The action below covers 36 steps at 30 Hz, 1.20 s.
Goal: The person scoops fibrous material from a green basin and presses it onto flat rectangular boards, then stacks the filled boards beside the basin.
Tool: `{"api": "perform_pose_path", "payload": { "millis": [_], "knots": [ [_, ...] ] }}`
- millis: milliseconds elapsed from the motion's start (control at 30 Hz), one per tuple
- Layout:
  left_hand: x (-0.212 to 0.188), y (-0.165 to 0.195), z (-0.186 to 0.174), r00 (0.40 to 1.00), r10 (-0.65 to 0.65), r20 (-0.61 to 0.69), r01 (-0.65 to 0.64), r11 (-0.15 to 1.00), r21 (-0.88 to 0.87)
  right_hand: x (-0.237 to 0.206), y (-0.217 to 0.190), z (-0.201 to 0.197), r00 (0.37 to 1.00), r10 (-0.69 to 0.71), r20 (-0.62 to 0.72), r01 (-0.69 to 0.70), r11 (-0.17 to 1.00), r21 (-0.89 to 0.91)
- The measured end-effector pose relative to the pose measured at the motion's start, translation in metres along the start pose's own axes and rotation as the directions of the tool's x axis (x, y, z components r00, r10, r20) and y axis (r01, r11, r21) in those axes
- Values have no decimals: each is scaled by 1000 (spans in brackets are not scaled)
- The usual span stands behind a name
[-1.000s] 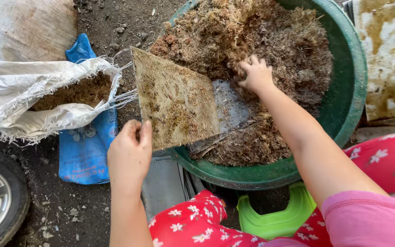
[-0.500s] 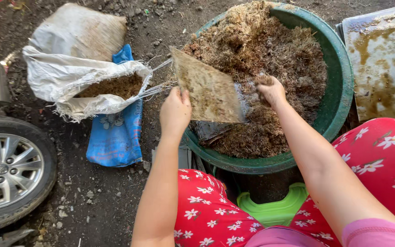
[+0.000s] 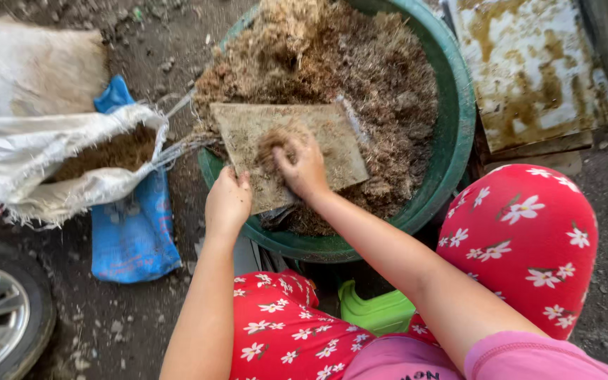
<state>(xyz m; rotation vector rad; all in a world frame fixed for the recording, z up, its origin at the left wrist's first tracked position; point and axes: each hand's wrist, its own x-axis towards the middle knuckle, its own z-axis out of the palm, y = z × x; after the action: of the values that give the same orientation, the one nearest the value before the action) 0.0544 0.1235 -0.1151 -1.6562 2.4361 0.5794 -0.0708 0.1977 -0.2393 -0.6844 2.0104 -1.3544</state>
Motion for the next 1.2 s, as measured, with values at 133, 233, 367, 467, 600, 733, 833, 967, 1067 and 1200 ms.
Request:
{"api": "perform_pose_path", "payload": {
  "millis": [133,233,367,467,600,733,833,967,1067,1200],
  "knots": [
    [7,-14,9,999,25,40,-26,999,33,19,61,10,996,4,-94,-11,997,-80],
    [15,-28,10,993,-47,111,39,997,67,35,104,3,978,149,-145,-176,964,-200],
    [28,-39,13,984,-112,139,106,993,50,56,145,-17,948,161,-273,-247,916,-317],
    [38,-42,14,983,-134,128,132,991,22,60,140,-9,940,166,-299,-254,925,-283],
    [45,-39,12,986,-106,129,105,994,13,31,79,32,983,14,-185,-80,931,-356],
    [41,-34,9,989,-65,130,63,998,22,-1,12,56,976,-214,24,213,940,-267],
    [39,-33,8,995,11,98,-11,1000,-1,15,4,49,976,-192,101,213,932,-294],
    [39,-38,11,996,65,62,-63,997,-39,65,49,31,998,-45,-39,32,957,-289],
    [39,-40,14,995,87,43,-82,990,-117,94,102,2,967,186,-174,-225,945,-237],
    [40,-30,22,989,85,-118,-103,983,-154,110,128,-5,939,247,-239,-296,933,-202]
  ]
}}
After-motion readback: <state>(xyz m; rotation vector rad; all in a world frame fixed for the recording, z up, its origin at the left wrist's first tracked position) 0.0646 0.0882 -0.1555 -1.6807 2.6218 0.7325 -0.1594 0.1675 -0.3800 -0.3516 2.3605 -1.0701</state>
